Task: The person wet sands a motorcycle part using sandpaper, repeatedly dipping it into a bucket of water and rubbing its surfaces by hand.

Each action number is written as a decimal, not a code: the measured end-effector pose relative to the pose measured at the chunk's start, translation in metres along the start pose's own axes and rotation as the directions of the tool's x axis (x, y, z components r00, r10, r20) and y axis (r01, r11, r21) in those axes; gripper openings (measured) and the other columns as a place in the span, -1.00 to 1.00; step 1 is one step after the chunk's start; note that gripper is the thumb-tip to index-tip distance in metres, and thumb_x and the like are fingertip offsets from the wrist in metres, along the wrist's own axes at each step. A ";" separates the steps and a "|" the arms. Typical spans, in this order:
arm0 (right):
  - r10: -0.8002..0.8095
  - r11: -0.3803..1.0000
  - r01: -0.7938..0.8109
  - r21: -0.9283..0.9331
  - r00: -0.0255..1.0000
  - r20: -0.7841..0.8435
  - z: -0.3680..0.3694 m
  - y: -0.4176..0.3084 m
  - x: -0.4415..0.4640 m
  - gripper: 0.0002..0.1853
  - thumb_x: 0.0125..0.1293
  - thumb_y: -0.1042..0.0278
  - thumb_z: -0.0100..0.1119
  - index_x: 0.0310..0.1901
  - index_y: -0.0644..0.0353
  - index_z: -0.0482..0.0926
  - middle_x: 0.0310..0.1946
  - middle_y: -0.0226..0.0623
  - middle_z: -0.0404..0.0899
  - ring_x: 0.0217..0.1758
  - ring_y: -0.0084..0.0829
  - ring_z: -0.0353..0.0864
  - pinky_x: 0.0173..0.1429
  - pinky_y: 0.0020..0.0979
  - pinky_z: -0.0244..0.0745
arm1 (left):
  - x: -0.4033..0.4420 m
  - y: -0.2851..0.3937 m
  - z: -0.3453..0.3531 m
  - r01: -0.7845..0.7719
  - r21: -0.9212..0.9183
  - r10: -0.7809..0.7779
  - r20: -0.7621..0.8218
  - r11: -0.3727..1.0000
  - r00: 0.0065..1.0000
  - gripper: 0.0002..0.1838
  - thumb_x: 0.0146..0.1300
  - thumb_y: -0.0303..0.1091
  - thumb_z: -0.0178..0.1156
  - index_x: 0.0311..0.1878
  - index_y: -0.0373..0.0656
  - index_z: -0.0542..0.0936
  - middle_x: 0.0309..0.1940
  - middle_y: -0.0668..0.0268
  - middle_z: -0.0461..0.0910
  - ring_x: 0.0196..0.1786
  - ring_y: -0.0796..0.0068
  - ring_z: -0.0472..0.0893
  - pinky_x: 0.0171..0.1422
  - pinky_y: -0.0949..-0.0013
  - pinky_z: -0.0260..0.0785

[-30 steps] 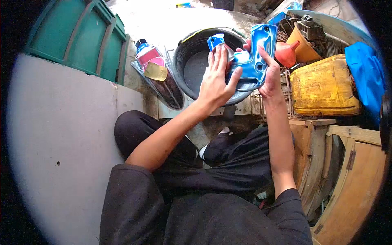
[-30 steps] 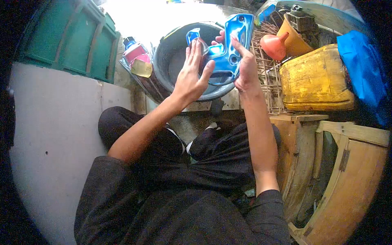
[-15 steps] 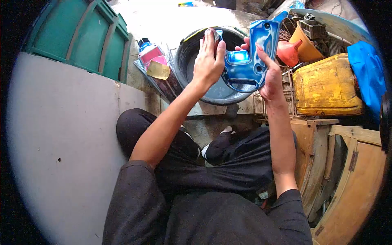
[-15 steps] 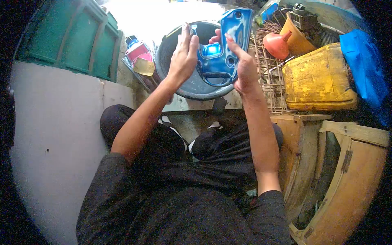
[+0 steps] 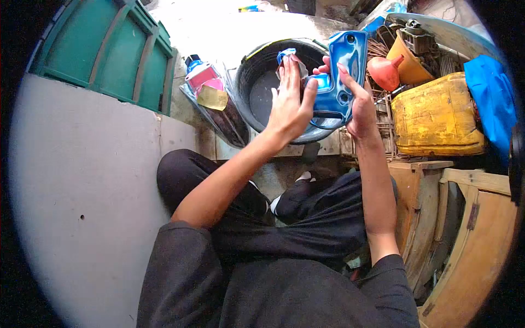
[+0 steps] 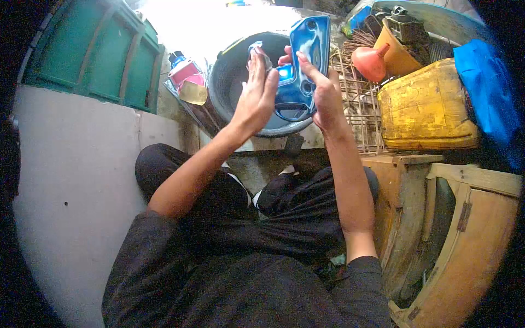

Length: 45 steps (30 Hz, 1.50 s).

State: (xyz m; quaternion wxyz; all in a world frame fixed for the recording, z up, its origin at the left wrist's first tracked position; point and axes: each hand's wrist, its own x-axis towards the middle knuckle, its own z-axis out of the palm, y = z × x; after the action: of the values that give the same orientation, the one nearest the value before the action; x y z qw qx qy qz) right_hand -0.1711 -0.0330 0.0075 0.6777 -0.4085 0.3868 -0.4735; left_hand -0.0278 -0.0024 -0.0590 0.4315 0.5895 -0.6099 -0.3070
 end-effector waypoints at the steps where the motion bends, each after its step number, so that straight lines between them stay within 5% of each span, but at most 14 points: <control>1: -0.014 1.000 0.014 0.000 1.000 -0.002 0.002 0.001 -0.003 -0.63 0.49 0.22 0.06 0.12 0.32 0.60 -0.07 -0.20 0.70 -0.02 -0.42 0.69 0.09 -0.37 0.61 | 0.005 -0.011 0.000 -0.047 0.050 0.046 0.026 0.998 0.999 -0.17 0.51 0.16 -0.23 0.59 -0.25 -0.12 0.59 -0.15 -0.18 0.63 -0.15 -0.15 0.55 -0.36 -0.25; 3: -0.007 1.000 0.007 -0.022 1.000 0.007 0.004 0.002 -0.005 -0.63 0.49 0.21 0.06 0.12 0.32 0.60 -0.08 -0.21 0.70 -0.03 -0.42 0.69 0.08 -0.37 0.61 | 0.030 -0.021 -0.011 -0.203 0.010 0.203 -0.116 0.979 0.972 -0.18 0.52 0.13 -0.21 0.59 -0.27 -0.12 0.59 -0.17 -0.18 0.62 -0.20 -0.16 0.56 -0.33 -0.21; 4: -0.002 1.000 0.002 -0.028 1.000 0.011 0.002 0.005 -0.002 -0.64 0.49 0.22 0.06 0.12 0.32 0.60 -0.08 -0.22 0.70 -0.03 -0.42 0.69 0.07 -0.38 0.61 | 0.034 -0.010 -0.016 0.052 -0.183 -0.066 -0.069 0.982 0.995 -0.18 0.53 0.08 -0.20 0.58 -0.31 -0.15 0.58 -0.20 -0.21 0.61 -0.29 -0.18 0.57 -0.29 -0.18; 9: -0.040 0.991 0.050 0.124 0.996 -0.081 -0.011 0.005 0.011 -0.63 0.51 0.27 -0.01 0.19 0.35 0.52 -0.02 -0.14 0.66 0.07 -0.33 0.66 0.20 -0.28 0.59 | -0.026 0.015 0.014 -0.050 -0.036 0.054 0.111 0.998 0.992 -0.04 0.46 0.18 -0.10 0.58 -0.31 -0.25 0.60 -0.16 -0.26 0.62 -0.24 -0.23 0.58 -0.26 -0.20; 11: -0.038 0.955 0.045 0.292 0.999 -0.030 -0.023 0.011 0.016 -0.62 0.50 0.30 -0.02 0.21 0.36 0.47 0.00 -0.10 0.64 0.16 -0.21 0.62 0.30 -0.14 0.52 | -0.028 0.020 0.006 -0.081 0.048 0.072 0.162 0.996 0.984 -0.18 0.51 0.00 -0.12 0.57 -0.36 -0.15 0.56 -0.32 -0.25 0.59 -0.38 -0.21 0.63 -0.10 -0.27; 14: 0.014 0.925 -0.024 0.379 0.999 0.029 -0.017 0.004 0.012 -0.60 0.49 0.27 0.00 0.23 0.33 0.46 0.04 -0.07 0.62 0.20 -0.12 0.59 0.34 -0.04 0.47 | 0.017 -0.024 0.014 -0.126 0.049 0.132 -0.131 0.991 0.983 -0.18 0.51 0.11 -0.14 0.57 -0.31 -0.05 0.59 -0.12 -0.15 0.63 -0.18 -0.19 0.61 -0.17 -0.22; 15: 0.011 0.925 -0.022 0.380 0.999 0.031 -0.016 0.004 0.011 -0.60 0.49 0.27 0.00 0.23 0.33 0.46 0.04 -0.07 0.62 0.20 -0.12 0.59 0.34 -0.04 0.47 | 0.022 -0.011 0.001 -0.047 -0.081 0.037 -0.122 0.996 0.992 -0.19 0.52 0.08 -0.13 0.57 -0.32 -0.07 0.59 -0.14 -0.15 0.62 -0.22 -0.19 0.63 -0.13 -0.24; 18: -0.019 0.936 0.032 0.350 0.999 -0.039 -0.025 0.010 0.019 -0.62 0.47 0.27 0.01 0.20 0.32 0.46 0.04 -0.07 0.61 0.20 -0.08 0.59 0.32 -0.02 0.49 | -0.009 0.000 0.020 -0.087 0.045 0.089 -0.045 0.995 0.995 -0.10 0.46 0.13 -0.04 0.58 -0.31 -0.11 0.58 -0.17 -0.17 0.60 -0.32 -0.23 0.63 -0.13 -0.28; 22: 0.047 0.844 -0.013 0.536 0.998 -0.050 -0.041 0.012 0.023 -0.66 0.46 0.28 0.02 0.15 0.30 0.47 0.00 -0.10 0.62 0.18 -0.01 0.59 0.28 0.08 0.50 | -0.038 0.015 0.014 -0.379 0.179 0.376 0.051 0.908 0.925 -0.16 0.43 0.11 0.00 0.57 -0.24 0.02 0.57 -0.15 -0.05 0.61 -0.27 -0.16 0.63 -0.16 -0.24; 27: 0.050 0.823 0.008 0.568 0.995 -0.086 -0.037 0.013 0.021 -0.63 0.47 0.25 0.03 0.16 0.31 0.45 0.02 -0.07 0.61 0.22 0.06 0.55 0.35 0.14 0.41 | -0.004 0.004 0.012 -0.173 0.053 0.179 -0.147 0.983 0.973 -0.24 0.46 0.11 -0.04 0.54 -0.17 0.13 0.54 -0.03 0.11 0.61 -0.17 -0.03 0.63 -0.13 -0.18; 33: 0.051 0.791 0.038 0.610 0.991 -0.128 -0.042 0.016 0.023 -0.63 0.45 0.22 0.04 0.16 0.26 0.45 0.06 -0.12 0.59 0.28 0.10 0.48 0.41 0.21 0.30 | -0.021 0.012 0.001 -0.431 0.286 0.420 0.102 0.856 0.902 -0.22 0.41 0.17 0.01 0.45 -0.28 0.27 0.47 -0.07 0.23 0.56 -0.18 0.10 0.55 -0.20 -0.01; 35: 0.034 0.774 0.012 0.633 0.998 -0.060 -0.043 0.015 0.023 -0.63 0.46 0.19 0.04 0.16 0.24 0.44 0.06 -0.12 0.58 0.27 0.13 0.48 0.42 0.21 0.28 | -0.005 0.006 0.008 -0.198 0.139 0.212 -0.097 0.970 0.972 -0.24 0.42 0.14 0.00 0.43 -0.32 0.26 0.43 -0.15 0.26 0.54 -0.15 0.15 0.56 -0.21 -0.04; 41: 0.067 0.799 0.004 0.601 0.993 -0.096 -0.041 0.021 0.018 -0.63 0.51 0.13 -0.03 0.18 0.20 0.44 0.07 -0.13 0.58 0.24 0.11 0.50 0.37 0.19 0.32 | -0.028 0.016 0.005 -0.393 0.201 0.381 0.100 0.897 0.919 -0.20 0.43 0.14 -0.02 0.45 -0.38 0.22 0.44 -0.17 0.25 0.55 -0.11 0.15 0.59 -0.12 -0.08; 45: 0.012 0.805 0.067 0.590 0.992 -0.129 -0.022 0.015 0.014 -0.60 0.49 0.12 0.02 0.19 0.19 0.42 0.16 -0.13 0.54 0.27 0.01 0.48 0.39 0.12 0.32 | -0.007 0.014 0.002 -0.105 0.017 0.104 0.031 0.994 0.994 -0.23 0.45 0.07 -0.02 0.42 -0.45 0.19 0.41 -0.31 0.20 0.51 -0.22 0.18 0.57 -0.03 0.01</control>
State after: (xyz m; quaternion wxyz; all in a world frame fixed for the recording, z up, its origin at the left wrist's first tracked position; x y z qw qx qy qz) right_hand -0.1827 -0.0471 -0.0160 0.7384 -0.1514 0.2559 -0.6052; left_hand -0.0363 0.0056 -0.0484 0.4322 0.5562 -0.6493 -0.2870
